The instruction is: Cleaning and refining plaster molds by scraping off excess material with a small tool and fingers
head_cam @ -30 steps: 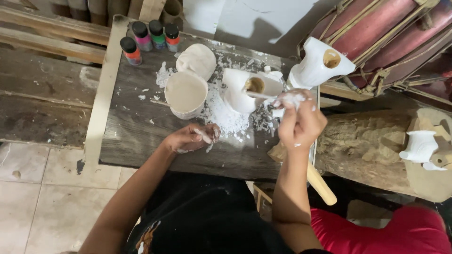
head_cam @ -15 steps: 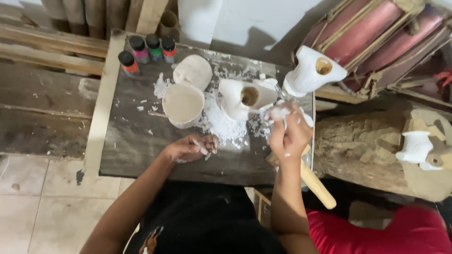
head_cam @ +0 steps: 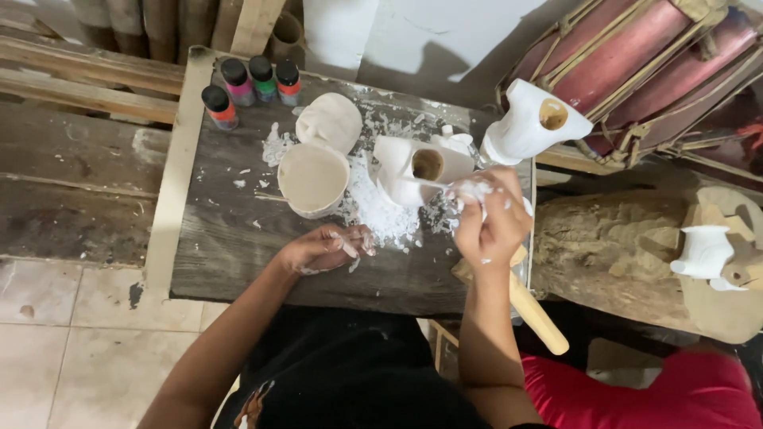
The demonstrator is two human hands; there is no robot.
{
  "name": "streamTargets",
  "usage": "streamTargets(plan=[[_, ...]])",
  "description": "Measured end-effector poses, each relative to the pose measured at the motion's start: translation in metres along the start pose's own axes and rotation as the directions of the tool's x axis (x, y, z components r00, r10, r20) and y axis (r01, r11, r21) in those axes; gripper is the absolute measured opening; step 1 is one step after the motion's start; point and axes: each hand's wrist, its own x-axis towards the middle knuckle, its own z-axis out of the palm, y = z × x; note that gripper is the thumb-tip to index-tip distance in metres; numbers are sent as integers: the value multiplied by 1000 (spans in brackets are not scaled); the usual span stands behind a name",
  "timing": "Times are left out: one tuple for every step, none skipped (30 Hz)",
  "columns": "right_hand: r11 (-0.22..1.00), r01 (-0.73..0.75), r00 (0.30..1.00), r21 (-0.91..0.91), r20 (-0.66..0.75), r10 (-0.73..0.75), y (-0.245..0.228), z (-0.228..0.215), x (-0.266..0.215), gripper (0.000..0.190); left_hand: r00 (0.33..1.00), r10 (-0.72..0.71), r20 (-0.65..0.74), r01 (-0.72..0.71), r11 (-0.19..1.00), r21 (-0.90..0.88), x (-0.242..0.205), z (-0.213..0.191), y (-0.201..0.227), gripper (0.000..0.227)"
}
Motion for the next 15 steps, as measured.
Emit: streamTargets(plan=[[1000, -2, 1000, 0, 0, 2, 4, -1, -6, 20, 1000, -2, -1, 2, 1000, -1, -1, 1, -2, 29], [1000, 13, 999, -3, -48, -14, 10, -2, -10, 22, 1000, 2, 2, -2, 1000, 5, -1, 1, -2, 29], [1000, 29, 995, -7, -96, -30, 15, -2, -14, 24, 1000, 5, 5, -5, 1000, 11, -1, 1, -3, 29], [999, 32, 995, -7, -95, -33, 4, -2, -4, 24, 1000, 7, 7, -7, 1000, 11, 0, 3, -2, 29], [999, 21, 995, -34, -98, -24, -7, -3, 5, 24, 1000, 9, 8, -10, 1000, 18, 1, 4, 0, 30], [998, 1, 995, -61, -100, -7, -20, -4, 13, 24, 1000, 7, 3, -7, 1000, 20, -1, 8, -1, 30], [998, -4, 995, -62, -98, -2, -16, -3, 3, 24, 1000, 4, 0, -4, 1000, 16, -3, 6, -2, 30], [999, -32, 998, 3, -52, 32, -9, 0, -5, 25, 1000, 2, -7, -2, 1000, 29, -3, 2, -2, 30], [996, -63, 998, 65, -4, 64, -3, 2, -13, 27, 1000, 1, -14, 0, 999, 43, -3, -1, -2, 31], [996, -59, 998, 67, -4, 59, -6, 4, -7, 27, 1000, 4, -12, -3, 999, 46, -2, -4, -1, 31], [999, -42, 999, 23, -4, 42, -9, 5, -1, 23, 1000, -10, 5, 9, 999, 50, -1, -6, 0, 32], [999, -32, 999, -22, -1, 32, -14, 5, 2, 19, 999, -26, 18, 26, 998, 50, -3, -6, -1, 33], [999, -34, 999, -20, 0, 34, -8, 6, -4, 19, 1000, -27, 15, 26, 998, 49, -6, -1, -2, 33], [999, -35, 998, -13, -59, 34, -1, 7, -9, 19, 1000, -23, 9, 23, 998, 50, -5, 2, -1, 33], [999, -36, 992, -6, -118, 35, 7, 9, -14, 19, 1000, -20, 2, 19, 998, 51, -5, 5, 0, 33]])
